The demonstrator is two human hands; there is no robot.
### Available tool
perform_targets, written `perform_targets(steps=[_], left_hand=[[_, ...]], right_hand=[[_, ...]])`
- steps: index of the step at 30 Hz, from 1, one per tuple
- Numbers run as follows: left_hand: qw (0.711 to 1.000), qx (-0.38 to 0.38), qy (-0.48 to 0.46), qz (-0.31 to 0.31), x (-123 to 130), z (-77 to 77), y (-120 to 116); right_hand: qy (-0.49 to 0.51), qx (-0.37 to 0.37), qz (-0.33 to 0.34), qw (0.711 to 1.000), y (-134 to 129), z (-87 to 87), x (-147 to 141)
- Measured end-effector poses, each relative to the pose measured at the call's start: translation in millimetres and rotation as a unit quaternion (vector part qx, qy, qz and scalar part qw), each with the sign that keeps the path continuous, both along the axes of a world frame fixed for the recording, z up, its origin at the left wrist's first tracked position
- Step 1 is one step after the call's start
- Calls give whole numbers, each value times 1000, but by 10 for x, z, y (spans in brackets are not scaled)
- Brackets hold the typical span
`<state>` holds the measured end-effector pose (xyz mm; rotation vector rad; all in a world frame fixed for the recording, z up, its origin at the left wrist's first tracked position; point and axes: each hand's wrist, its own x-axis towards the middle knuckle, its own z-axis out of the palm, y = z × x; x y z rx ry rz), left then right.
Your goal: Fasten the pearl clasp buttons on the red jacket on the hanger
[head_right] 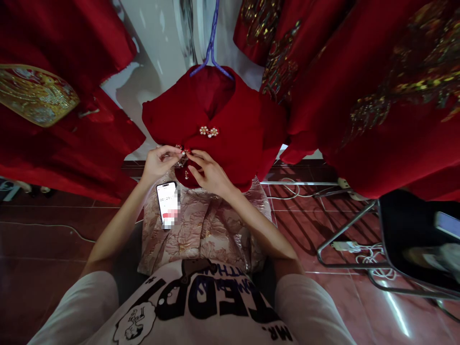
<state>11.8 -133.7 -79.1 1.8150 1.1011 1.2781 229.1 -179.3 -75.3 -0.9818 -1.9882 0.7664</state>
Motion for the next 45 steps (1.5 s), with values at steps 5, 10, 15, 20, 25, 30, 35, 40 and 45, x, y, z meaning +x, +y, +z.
perform_targets(steps=[5,10,15,20,25,30,35,40,45], left_hand=[[1000,-27,10,-11,-8,-125,-80],[973,-51,207,-85,-56,-139,-296],[932,-91,342,-76,0,-4,-450],[925,-116,354,-74,57,-10,-455],[942,-106,311,-65,51,-115,-403],[947,-122,292,-55,74,-135,-388],[959,-128,246,-61,105,-166,-381],[970,-153,182,-42,110,-289,-327],[975,-158,156,-29,97,-327,-318]], right_hand=[[-28,-18,43,999,11,144,118],[-85,-56,15,995,-59,346,364],[-232,-132,-31,963,-124,398,491],[-310,-172,-59,933,-79,267,320],[-348,-129,-103,923,-57,83,165],[-332,-95,-127,930,-33,-1,176],[-165,-171,-60,969,38,-20,255],[-49,-163,4,985,22,-74,196],[-66,-114,-30,991,5,-197,70]])
